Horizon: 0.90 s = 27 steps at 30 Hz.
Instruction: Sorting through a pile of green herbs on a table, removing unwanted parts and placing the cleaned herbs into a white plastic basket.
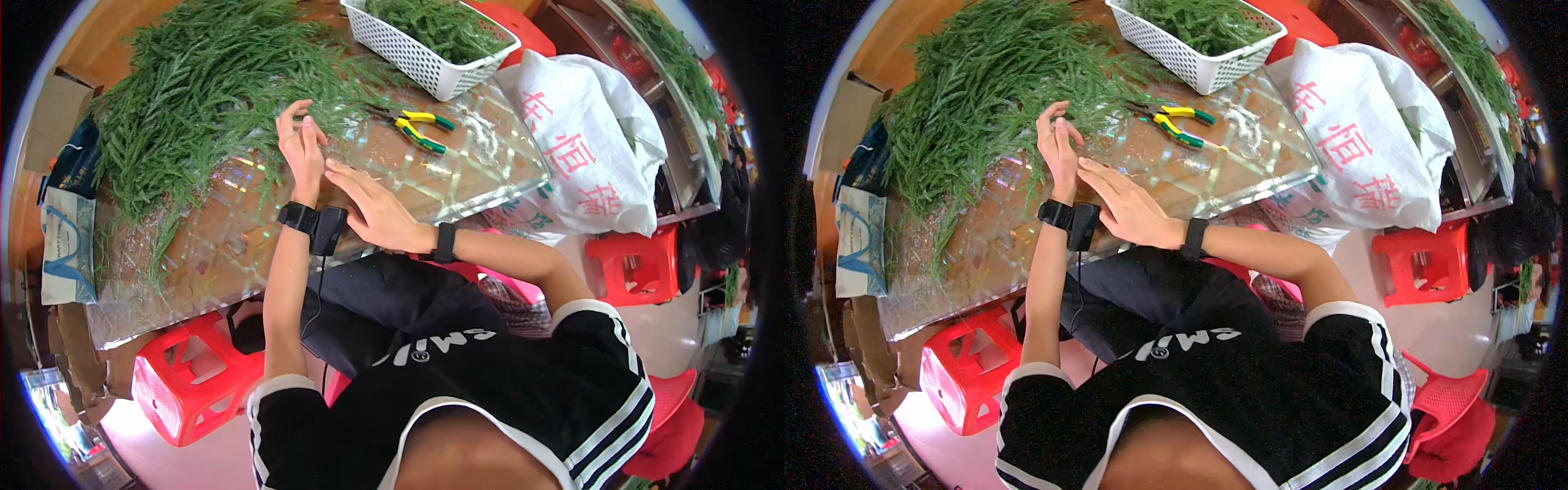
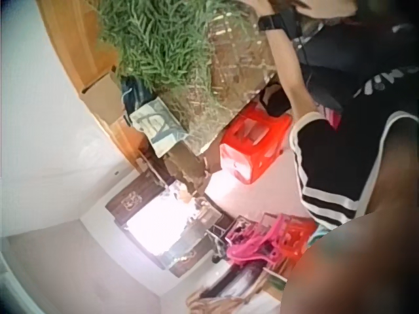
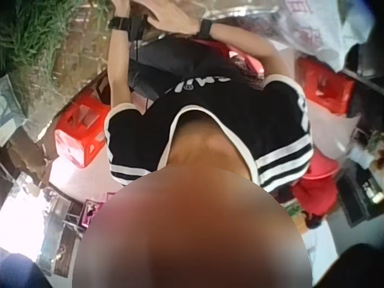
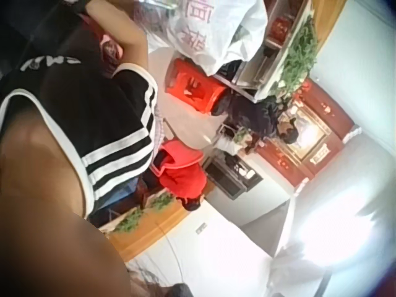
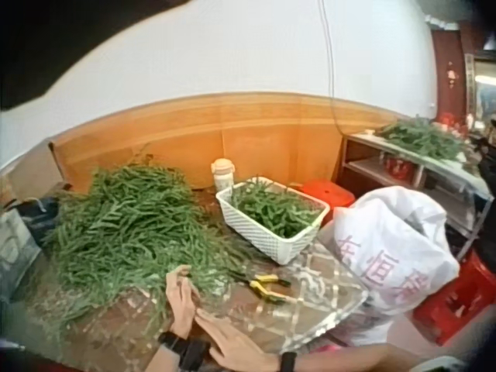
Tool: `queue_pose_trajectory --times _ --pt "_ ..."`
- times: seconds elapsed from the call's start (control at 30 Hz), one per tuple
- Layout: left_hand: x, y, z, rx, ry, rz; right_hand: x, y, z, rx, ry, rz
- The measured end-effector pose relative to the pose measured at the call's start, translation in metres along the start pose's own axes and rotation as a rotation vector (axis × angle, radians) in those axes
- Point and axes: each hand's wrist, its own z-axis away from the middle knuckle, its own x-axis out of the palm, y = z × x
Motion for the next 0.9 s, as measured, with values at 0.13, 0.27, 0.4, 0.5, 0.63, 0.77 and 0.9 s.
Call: queue_pose_trajectory --times 0.13,0.27,0.4,0.5,0.63,0.77,0.9 --pt "0.002 0.003 0.001 -0.008 -0.031 0.007 -0.003 0.003 0.006 0.021 -0.025 -0.078" --pt "0.0 -0.002 0.0 -0.028 -0.068 -0.029 -0.002 0.006 0.01 0.009 0.002 -0.171" --pt "-0.004 -0.008 -0.002 0.084 -0.123 -0.06 -0.001 0.002 0.011 -0.022 0.045 -0.209" --pt "-0.003 -0.001 -0.004 0.122 -0.167 -0.047 -0.004 0.0 0.003 -0.023 0.092 -0.25" --pt "-0.001 0.004 0.0 0.055 -0.206 0.001 -0.023 -0.014 -0.018 0.007 0.081 -0.289" --pt "0.005 -0.005 0.01 -0.106 -0.106 0.262 -0.031 -0.018 -0.054 -0.026 0.075 -0.412" --pt "-0.005 -0.015 0.006 -0.246 0.128 0.47 -0.028 -0.026 -0.086 -0.053 0.146 -0.603"
